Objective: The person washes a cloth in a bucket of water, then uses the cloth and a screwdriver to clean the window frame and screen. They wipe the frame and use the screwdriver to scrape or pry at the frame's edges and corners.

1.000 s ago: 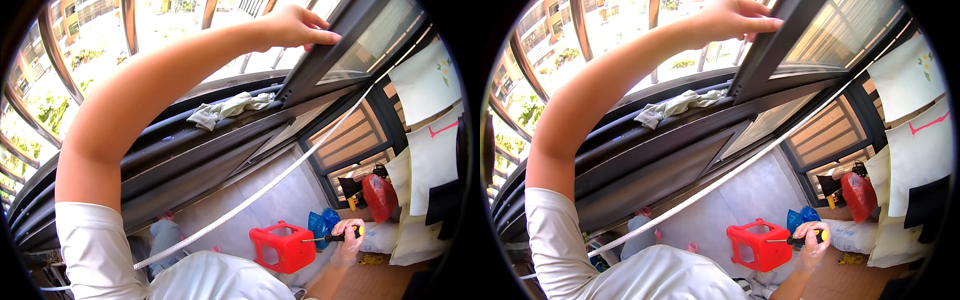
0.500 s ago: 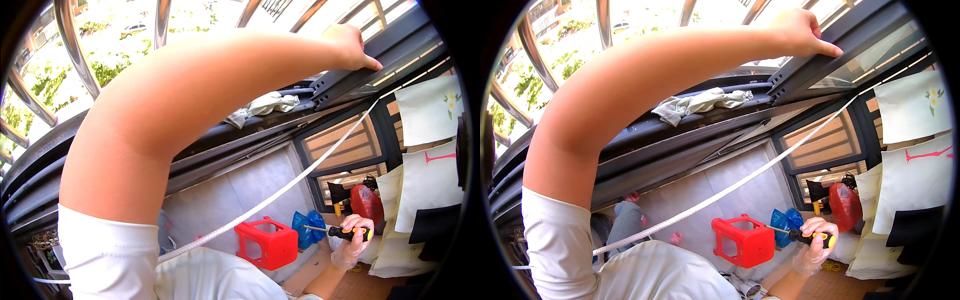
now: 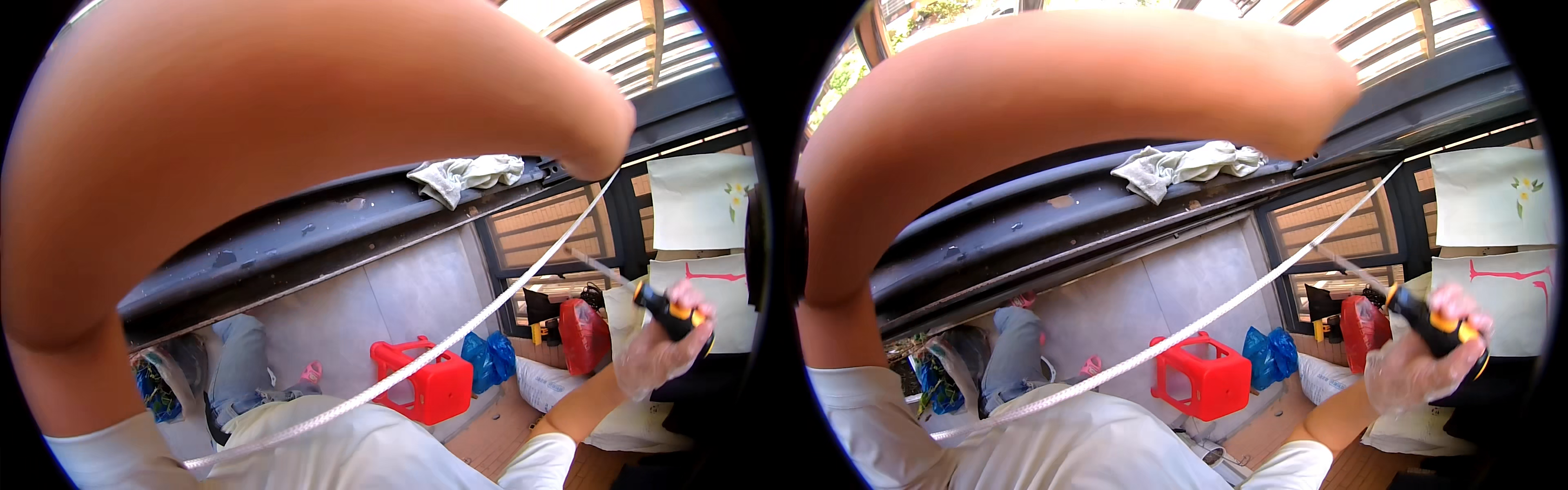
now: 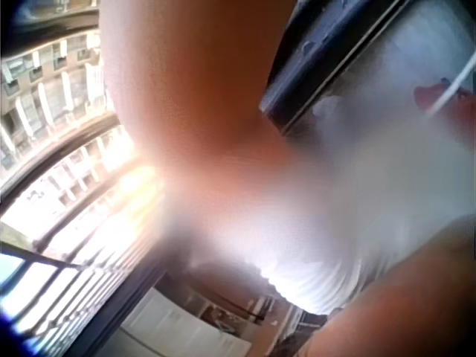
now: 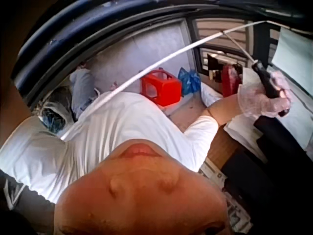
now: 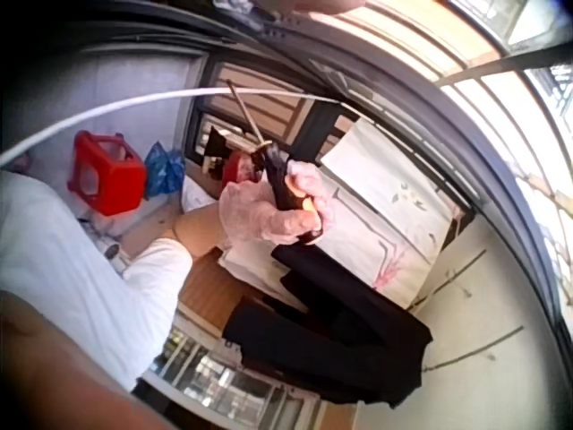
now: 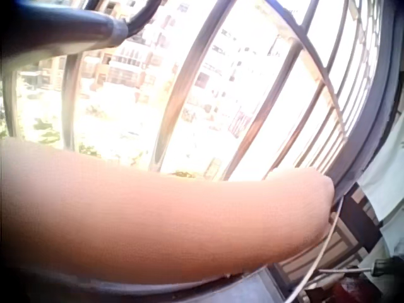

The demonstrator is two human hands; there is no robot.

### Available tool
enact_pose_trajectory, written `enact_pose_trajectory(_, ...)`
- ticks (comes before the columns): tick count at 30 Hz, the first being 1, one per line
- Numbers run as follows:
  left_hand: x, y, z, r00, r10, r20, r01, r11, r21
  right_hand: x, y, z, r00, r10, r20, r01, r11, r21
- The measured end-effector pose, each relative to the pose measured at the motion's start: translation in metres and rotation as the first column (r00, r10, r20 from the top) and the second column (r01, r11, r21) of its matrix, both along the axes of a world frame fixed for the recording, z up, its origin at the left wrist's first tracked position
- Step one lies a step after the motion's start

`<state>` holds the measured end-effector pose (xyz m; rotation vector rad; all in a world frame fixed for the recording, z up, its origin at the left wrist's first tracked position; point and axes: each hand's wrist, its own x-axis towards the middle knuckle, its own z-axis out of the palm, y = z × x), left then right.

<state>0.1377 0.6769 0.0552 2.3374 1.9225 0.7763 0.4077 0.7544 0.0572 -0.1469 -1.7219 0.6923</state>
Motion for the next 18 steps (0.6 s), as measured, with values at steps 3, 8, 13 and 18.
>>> enact_pose_trajectory(3,-0.015,-0.039,-0.011,0.994,0.039,-0.103,-0.05,0.994,-0.1,-0.052,0.008,0.007,0.974,0.159,0.163,-0.171,0.983,0.063)
enact_pose_trajectory(8,-0.027,-0.047,-0.027,0.989,0.07,-0.13,-0.094,0.979,-0.181,-0.103,0.014,0.0,0.951,0.035,0.306,-0.057,0.996,0.063)
enact_pose_trajectory(13,-0.026,-0.044,-0.035,0.991,0.064,-0.12,-0.086,0.979,-0.185,-0.116,0.019,0.008,0.955,-0.012,0.295,-0.032,0.989,0.146)
enact_pose_trajectory(18,-0.025,-0.045,-0.039,0.986,0.095,-0.134,-0.12,0.972,-0.2,-0.133,0.016,-0.004,0.953,0.083,0.293,-0.077,0.997,-0.03)
